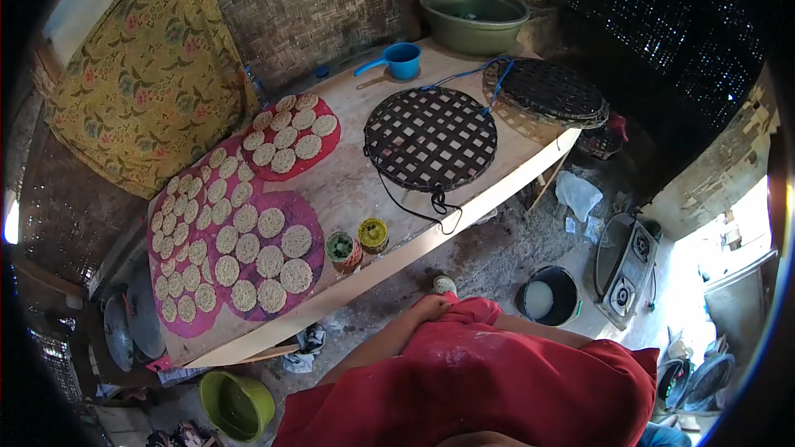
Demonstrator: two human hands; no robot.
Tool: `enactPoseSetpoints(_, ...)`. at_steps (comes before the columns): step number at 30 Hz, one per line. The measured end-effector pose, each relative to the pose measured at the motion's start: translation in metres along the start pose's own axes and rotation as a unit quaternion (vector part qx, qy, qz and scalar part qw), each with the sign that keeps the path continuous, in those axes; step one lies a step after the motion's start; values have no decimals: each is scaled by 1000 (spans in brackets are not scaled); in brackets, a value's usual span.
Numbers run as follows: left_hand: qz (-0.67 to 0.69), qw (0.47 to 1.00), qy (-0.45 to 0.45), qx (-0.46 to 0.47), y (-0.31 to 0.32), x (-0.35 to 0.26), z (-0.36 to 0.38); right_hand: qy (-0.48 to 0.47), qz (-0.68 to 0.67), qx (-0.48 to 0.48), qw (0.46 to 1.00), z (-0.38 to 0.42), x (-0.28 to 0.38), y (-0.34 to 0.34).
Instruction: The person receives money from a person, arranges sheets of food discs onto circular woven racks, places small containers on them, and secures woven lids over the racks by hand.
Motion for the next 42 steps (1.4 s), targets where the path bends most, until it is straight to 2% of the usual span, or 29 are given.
enactPoseSetpoints(1,2,1000,-2,0,-3,-1,1,0,3,4,1000,-1,1,0)
enactPoseSetpoints(3,-65,995,-30,-68,-7,10,-3,0,5,8,1000,-5,2,1)
enactPoseSetpoints(6,-40,991,-50,-116,-4,19,-4,-2,11,17,1000,-8,1,5)
enactPoseSetpoints(10,-37,995,-35,-83,5,31,-5,8,20,36,999,-7,1,6)
enactPoseSetpoints(12,-37,996,4,-80,6,28,2,15,24,41,999,-6,0,6)
enactPoseSetpoints(15,-25,999,-3,-38,4,27,3,19,25,39,999,-5,-1,6)
enactPoseSetpoints(19,-7,999,-37,-35,-4,5,4,14,14,12,1000,-11,-5,7)
enactPoseSetpoints(21,60,992,54,-95,-7,-5,1,7,8,-5,1000,-15,-5,9)
enactPoseSetpoints(22,60,992,54,-95,-9,-8,2,7,4,-11,1000,-18,-5,9)
enactPoseSetpoints(25,44,992,77,-87,-6,-5,10,4,4,-15,1000,-20,-2,9)
enactPoseSetpoints(31,123,990,-17,-61,-15,-9,9,14,28,-11,999,-12,0,0)
enactPoseSetpoints(33,68,990,-49,111,-13,-3,11,20,40,4,999,-5,0,-2)
enactPoseSetpoints(34,69,989,-50,118,-10,3,13,25,49,14,998,0,-1,-4)
enactPoseSetpoints(36,-20,985,160,67,-7,6,10,33,65,31,997,11,-2,-7)
enactPoseSetpoints(37,-19,984,161,75,-3,11,8,39,73,40,996,16,-2,-7)
enactPoseSetpoints(39,-42,988,56,134,-16,-12,5,47,90,53,993,23,-3,-5)
enactPoseSetpoints(42,-70,988,77,117,-15,-19,2,59,115,63,990,33,0,-5)
Point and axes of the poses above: each hand's wrist, its own z-axis away from the middle knuckle, its own y-axis out of the palm, x = y × z, the point moved 2 cm from there along -z, towards the middle knuckle, and after that the axes turned 9 degrees about y, right-handed, at the moved point
